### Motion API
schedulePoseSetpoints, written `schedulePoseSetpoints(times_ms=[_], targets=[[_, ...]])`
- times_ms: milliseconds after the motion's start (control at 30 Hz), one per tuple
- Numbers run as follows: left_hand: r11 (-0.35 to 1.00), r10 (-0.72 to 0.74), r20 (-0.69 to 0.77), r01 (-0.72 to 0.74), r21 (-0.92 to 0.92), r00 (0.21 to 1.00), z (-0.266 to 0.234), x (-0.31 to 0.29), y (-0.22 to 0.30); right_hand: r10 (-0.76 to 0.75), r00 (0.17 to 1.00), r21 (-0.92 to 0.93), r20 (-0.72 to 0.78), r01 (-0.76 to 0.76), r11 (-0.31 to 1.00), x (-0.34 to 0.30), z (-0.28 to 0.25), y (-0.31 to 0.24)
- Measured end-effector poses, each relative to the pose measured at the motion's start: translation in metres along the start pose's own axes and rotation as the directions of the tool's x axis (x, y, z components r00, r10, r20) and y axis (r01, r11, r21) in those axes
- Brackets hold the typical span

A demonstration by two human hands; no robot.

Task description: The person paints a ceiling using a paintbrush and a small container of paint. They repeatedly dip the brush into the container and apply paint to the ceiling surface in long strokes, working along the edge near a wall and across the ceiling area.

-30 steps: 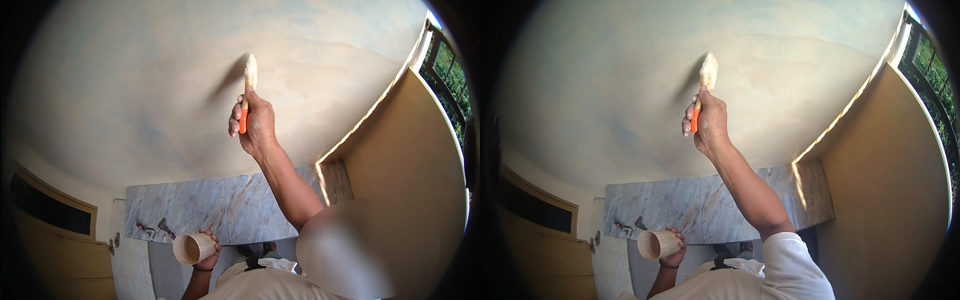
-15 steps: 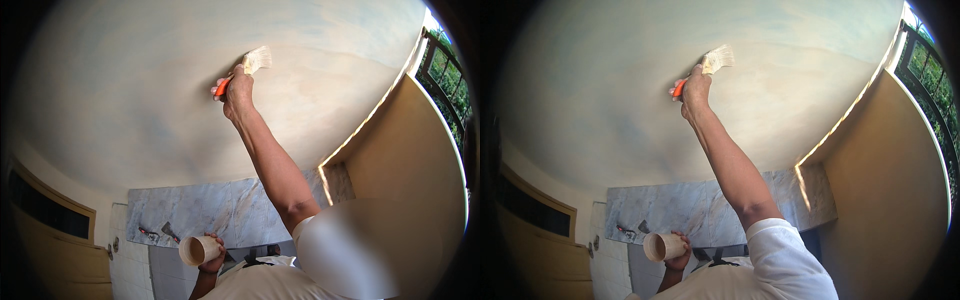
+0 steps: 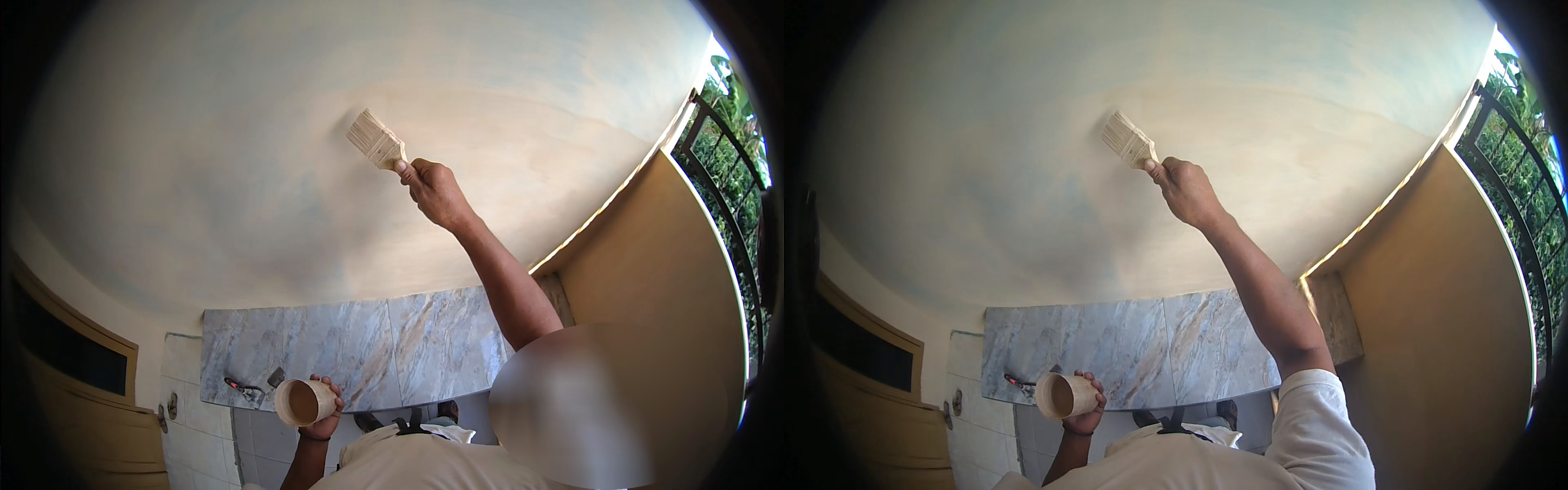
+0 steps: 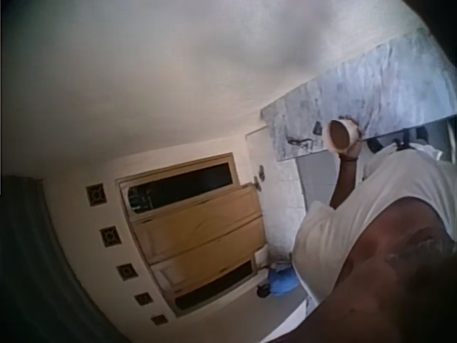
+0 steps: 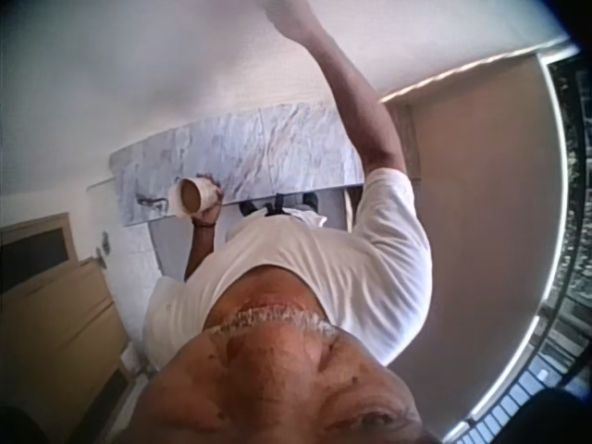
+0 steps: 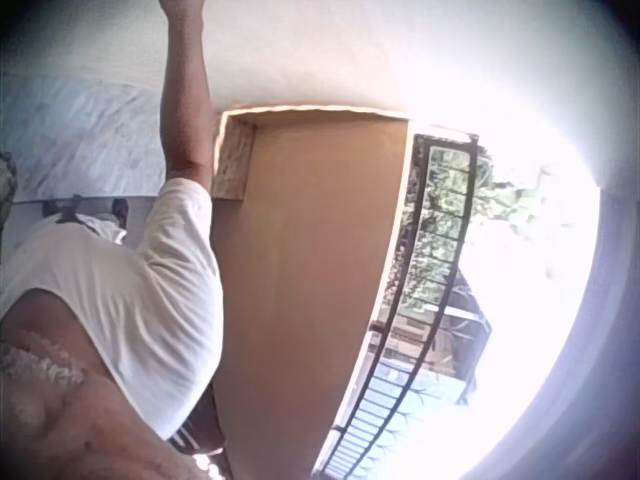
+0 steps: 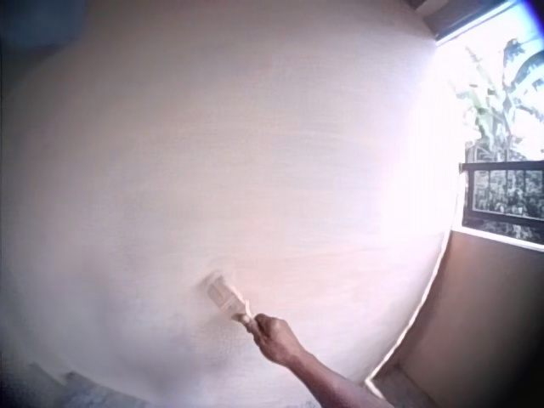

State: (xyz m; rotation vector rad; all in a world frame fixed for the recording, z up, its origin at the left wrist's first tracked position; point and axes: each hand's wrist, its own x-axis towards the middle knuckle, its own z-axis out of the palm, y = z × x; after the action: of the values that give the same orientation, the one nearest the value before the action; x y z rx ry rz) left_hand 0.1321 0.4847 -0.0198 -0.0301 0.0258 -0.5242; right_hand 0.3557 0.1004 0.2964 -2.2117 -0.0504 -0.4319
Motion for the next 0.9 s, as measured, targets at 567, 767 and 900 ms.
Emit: schedulePoseSetpoints(times_ms=[567,767,900], targets=[[0.992,-0.053,0.019,0.055,-0.116,0.998,-0.005,0.028,0.021,0.086,0.901,-0.755,-0.425,-0.406,0.515,-0.001,-0.179,0.056],[0.997,-0.013,-0.049,0.009,-0.078,0.999,-0.011,0.019,0.043,0.463,0.725,0.311,-0.510,-0.346,0.885,-0.043,-0.197,0.103],[0.999,0.001,-0.036,-0.002,-0.036,0.999,-0.007,0.029,0.059,0.503,0.615,0.471,-0.607,-0.232,0.851,-0.012,-0.186,0.098]])
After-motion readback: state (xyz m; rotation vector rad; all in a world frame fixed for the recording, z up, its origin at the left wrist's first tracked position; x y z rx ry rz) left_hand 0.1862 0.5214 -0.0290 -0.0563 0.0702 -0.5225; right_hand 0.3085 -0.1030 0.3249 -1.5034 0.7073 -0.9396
